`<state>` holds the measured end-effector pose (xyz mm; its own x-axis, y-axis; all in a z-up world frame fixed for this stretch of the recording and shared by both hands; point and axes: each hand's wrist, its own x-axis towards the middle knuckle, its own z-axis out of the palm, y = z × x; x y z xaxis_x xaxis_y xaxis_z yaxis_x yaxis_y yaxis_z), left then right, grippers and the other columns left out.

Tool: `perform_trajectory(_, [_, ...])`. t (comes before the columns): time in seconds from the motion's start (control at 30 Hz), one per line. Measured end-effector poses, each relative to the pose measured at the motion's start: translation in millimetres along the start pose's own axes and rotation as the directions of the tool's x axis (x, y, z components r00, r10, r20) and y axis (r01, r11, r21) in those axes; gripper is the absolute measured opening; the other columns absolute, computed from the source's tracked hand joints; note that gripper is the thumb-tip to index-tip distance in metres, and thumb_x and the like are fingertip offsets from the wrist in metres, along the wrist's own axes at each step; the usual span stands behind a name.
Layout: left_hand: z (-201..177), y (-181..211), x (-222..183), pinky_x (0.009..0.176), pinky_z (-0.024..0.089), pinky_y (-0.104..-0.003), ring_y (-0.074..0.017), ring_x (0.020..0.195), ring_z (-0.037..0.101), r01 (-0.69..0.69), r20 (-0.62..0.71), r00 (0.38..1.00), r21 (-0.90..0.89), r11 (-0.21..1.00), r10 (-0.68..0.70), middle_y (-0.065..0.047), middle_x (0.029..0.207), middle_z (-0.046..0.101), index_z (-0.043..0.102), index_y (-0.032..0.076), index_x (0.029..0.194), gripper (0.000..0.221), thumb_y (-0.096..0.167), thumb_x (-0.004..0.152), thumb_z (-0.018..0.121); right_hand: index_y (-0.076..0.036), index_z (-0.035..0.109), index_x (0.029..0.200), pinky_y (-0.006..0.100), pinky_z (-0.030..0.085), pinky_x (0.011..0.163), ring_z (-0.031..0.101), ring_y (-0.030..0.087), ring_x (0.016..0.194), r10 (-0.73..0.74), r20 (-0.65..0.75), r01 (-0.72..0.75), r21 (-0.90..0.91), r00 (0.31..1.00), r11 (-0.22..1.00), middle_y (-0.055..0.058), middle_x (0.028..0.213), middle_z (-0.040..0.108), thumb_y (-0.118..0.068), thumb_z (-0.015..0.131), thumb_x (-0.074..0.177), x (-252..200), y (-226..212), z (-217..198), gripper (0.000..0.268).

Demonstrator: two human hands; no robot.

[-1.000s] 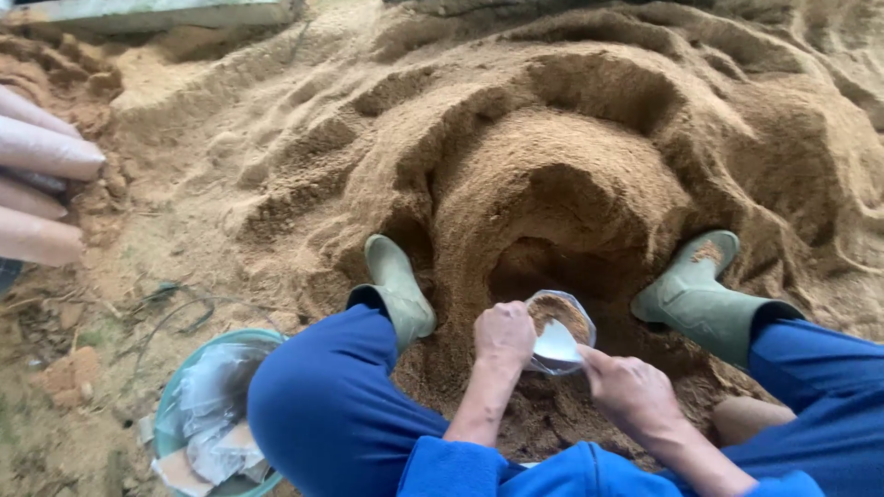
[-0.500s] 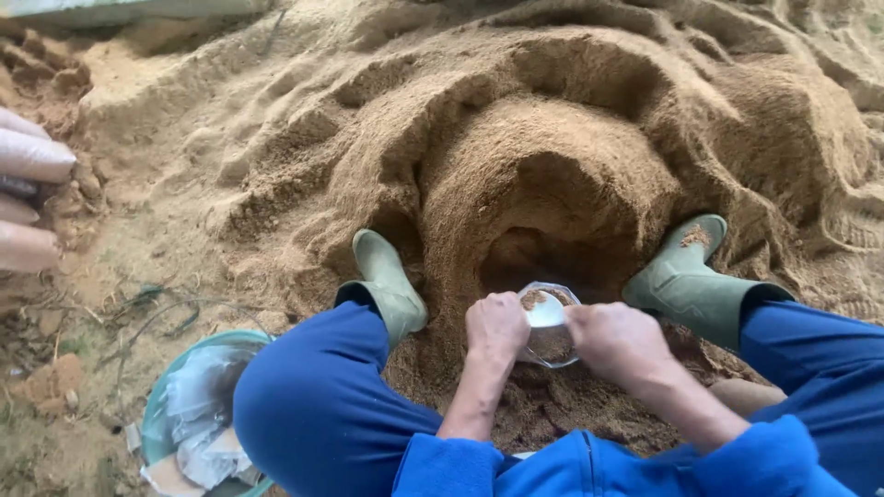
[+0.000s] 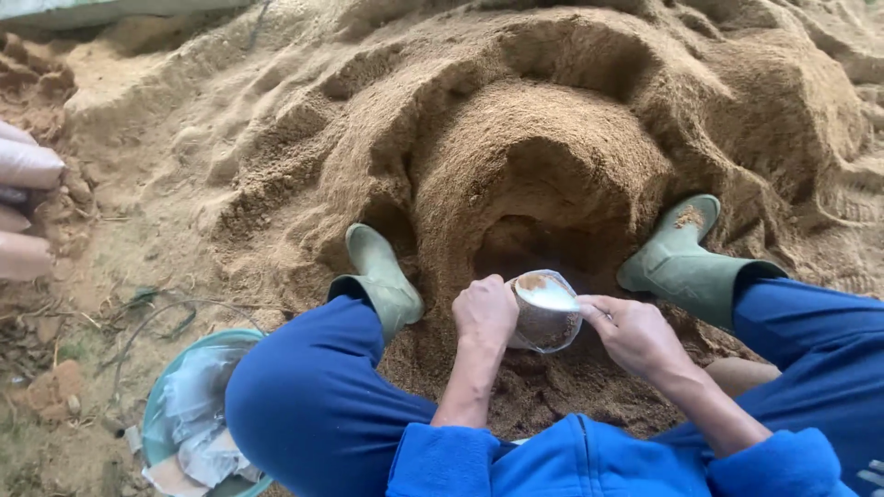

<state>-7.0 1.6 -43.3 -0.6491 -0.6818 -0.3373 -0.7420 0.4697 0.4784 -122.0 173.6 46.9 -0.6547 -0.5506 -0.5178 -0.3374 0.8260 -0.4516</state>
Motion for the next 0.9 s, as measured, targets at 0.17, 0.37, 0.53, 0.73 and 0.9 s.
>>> perform_trajectory(0.17, [-3.8,7.6,-4.5,0.078,0.06,-0.058,-0.0487,0.086,0.075,-0.039,0.011,0.999,0.011,0.999,0.039,-0.027,0.083,0.075,0.074,-0.001,0.089,0.034,0.014,0.09,0.043,-0.033,0.074,0.127,0.054,0.053,0.104,0.068,0.037,0.119,0.047,-0.016,-0.048,-0.069,0.999,0.996,0.008,0.12,0.078,-0.044,0.053,0.098,-5.2,4.2,8.5,0.038])
perform_trajectory(0.37, [-33.1,20.3,-19.1,0.08,0.06,-0.055,-0.0463,0.088,0.076,0.017,0.032,0.999,0.01,1.0,-0.017,-0.026,0.084,0.075,0.075,-0.001,0.091,0.033,0.015,0.091,0.046,-0.033,0.074,0.128,0.051,0.053,0.104,0.068,0.036,0.119,-0.007,0.002,0.007,-0.052,1.0,0.999,0.006,0.122,0.078,-0.044,0.056,0.095,0.6,11.8,5.7,0.039])
perform_trajectory(0.53, [-25.9,15.0,-30.3,0.062,0.06,-0.037,-0.0268,0.069,0.075,0.116,0.195,0.969,0.176,0.978,-0.15,-0.019,0.085,0.076,0.078,-0.001,0.097,0.024,0.018,0.089,0.065,-0.03,0.071,0.126,0.036,0.061,0.081,0.079,0.022,0.09,-0.041,0.032,0.049,-0.297,0.999,0.953,-0.005,0.111,0.081,-0.046,0.055,0.096,0.6,10.6,-15.5,0.038])
perform_trajectory(0.73, [-32.3,20.2,-44.4,0.077,0.06,-0.038,-0.0247,0.082,0.074,0.141,0.421,0.894,0.064,0.988,-0.155,-0.018,0.099,0.074,0.07,-0.004,0.114,0.027,0.012,0.094,0.063,-0.043,0.071,0.121,0.031,0.066,0.065,0.079,0.011,0.067,-0.271,0.08,0.276,-0.463,0.959,0.842,-0.011,0.097,0.082,-0.04,0.058,0.092,-1.7,30.8,16.5,0.032])
perform_trajectory(0.9, [-14.9,4.9,-36.6,0.078,0.057,-0.045,-0.0384,0.088,0.073,0.085,0.258,0.963,-0.012,0.996,-0.079,-0.021,0.099,0.075,0.074,-0.001,0.108,0.032,0.014,0.084,0.059,-0.019,0.067,0.101,0.038,0.05,0.044,0.059,0.016,0.043,-0.484,0.001,0.395,-0.577,0.875,0.714,-0.001,0.062,0.067,-0.034,0.051,0.1,-3.9,26.5,40.2,0.022])
